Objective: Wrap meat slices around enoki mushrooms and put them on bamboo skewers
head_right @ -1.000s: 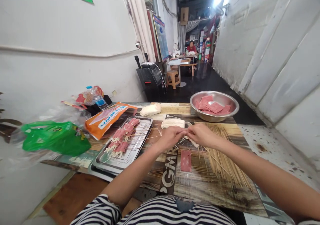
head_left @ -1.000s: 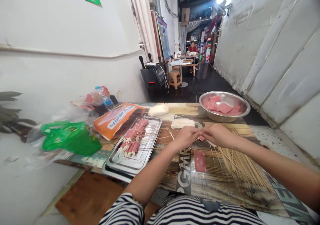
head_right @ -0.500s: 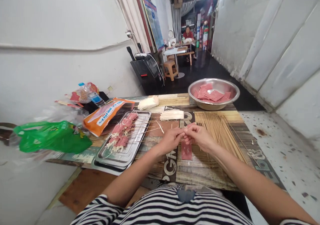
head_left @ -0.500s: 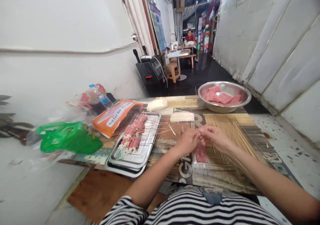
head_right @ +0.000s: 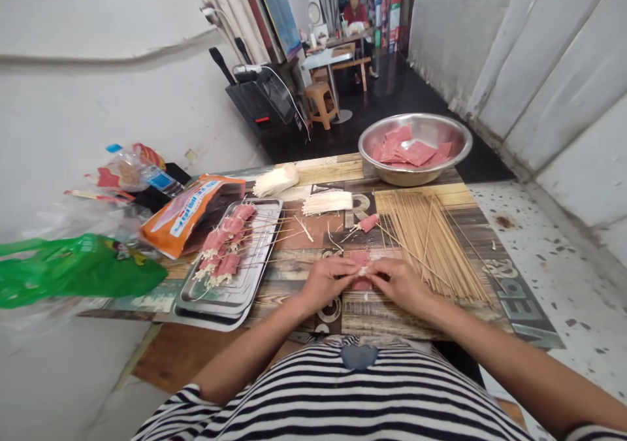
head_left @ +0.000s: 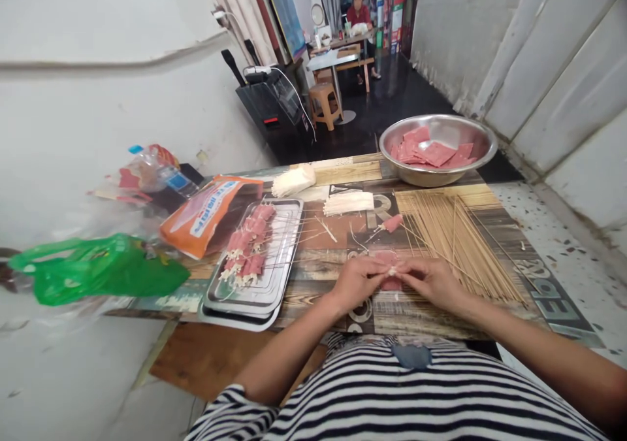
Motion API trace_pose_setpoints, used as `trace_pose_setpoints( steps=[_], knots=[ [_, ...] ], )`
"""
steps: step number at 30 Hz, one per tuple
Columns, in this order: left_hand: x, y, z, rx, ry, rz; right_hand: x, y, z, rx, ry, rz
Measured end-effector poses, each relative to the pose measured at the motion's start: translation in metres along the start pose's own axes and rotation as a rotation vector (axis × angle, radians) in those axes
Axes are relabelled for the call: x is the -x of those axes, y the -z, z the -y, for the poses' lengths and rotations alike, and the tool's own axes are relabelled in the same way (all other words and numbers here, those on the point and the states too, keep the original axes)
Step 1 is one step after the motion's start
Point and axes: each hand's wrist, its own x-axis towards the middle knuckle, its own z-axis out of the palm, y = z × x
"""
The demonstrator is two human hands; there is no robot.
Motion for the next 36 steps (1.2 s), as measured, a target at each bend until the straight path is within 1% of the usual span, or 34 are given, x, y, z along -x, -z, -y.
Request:
trace_pose_setpoints(
  steps=[2,4,7,9,11,13,16,19,21,23,25,26,28,30,32,33,36],
  knots=[
    [0.001,-0.003,0.002,-0.096,-0.147,-0.001,0.003,0.000,-0.004,0.150,0.144,-0.032],
    [0.003,-0.004,0.005,-0.192,-0.262,-0.003,0.006,-0.001,-0.007,0.259,0.288,-0.054],
    [0.007,-0.002,0.008,-0.318,-0.351,0.002,0.009,-0.003,-0.010,0.390,0.448,-0.063],
    [0.009,0.001,0.008,-0.423,-0.370,0.049,0.010,-0.003,-0.011,0.471,0.514,-0.064],
    [0.011,0.006,0.006,-0.550,-0.372,0.136,0.012,-0.002,-0.011,0.539,0.557,-0.042],
    [0.013,0.011,0.002,-0.651,-0.376,0.237,0.014,-0.001,-0.008,0.598,0.580,0.007],
    [0.016,0.015,-0.001,-0.717,-0.402,0.342,0.015,0.000,-0.002,0.700,0.586,0.090],
    [0.016,0.013,0.002,-0.742,-0.424,0.376,0.015,-0.002,0.005,0.821,0.600,0.135],
    [0.015,0.009,0.007,-0.764,-0.450,0.381,0.013,-0.004,0.008,0.897,0.626,0.130],
    [0.014,0.006,0.011,-0.793,-0.479,0.362,0.012,-0.007,0.009,0.942,0.646,0.103],
    [0.013,0.003,0.013,-0.798,-0.498,0.325,0.011,-0.010,0.009,0.924,0.636,0.059],
    [0.012,0.003,0.013,-0.784,-0.495,0.305,0.010,-0.010,0.009,0.886,0.606,0.037],
    [0.011,0.002,0.011,-0.736,-0.473,0.258,0.009,-0.011,0.010,0.759,0.486,-0.002],
    [0.011,0.003,0.007,-0.676,-0.438,0.193,0.007,-0.010,0.013,0.593,0.325,-0.029],
    [0.011,0.004,0.002,-0.618,-0.399,0.124,0.004,-0.007,0.017,0.440,0.195,-0.029],
    [0.012,0.004,0.000,-0.599,-0.376,0.098,0.002,-0.006,0.019,0.381,0.154,-0.021],
    [0.012,0.005,-0.003,-0.622,-0.333,0.083,-0.003,-0.003,0.021,0.289,0.101,0.009]
  ],
)
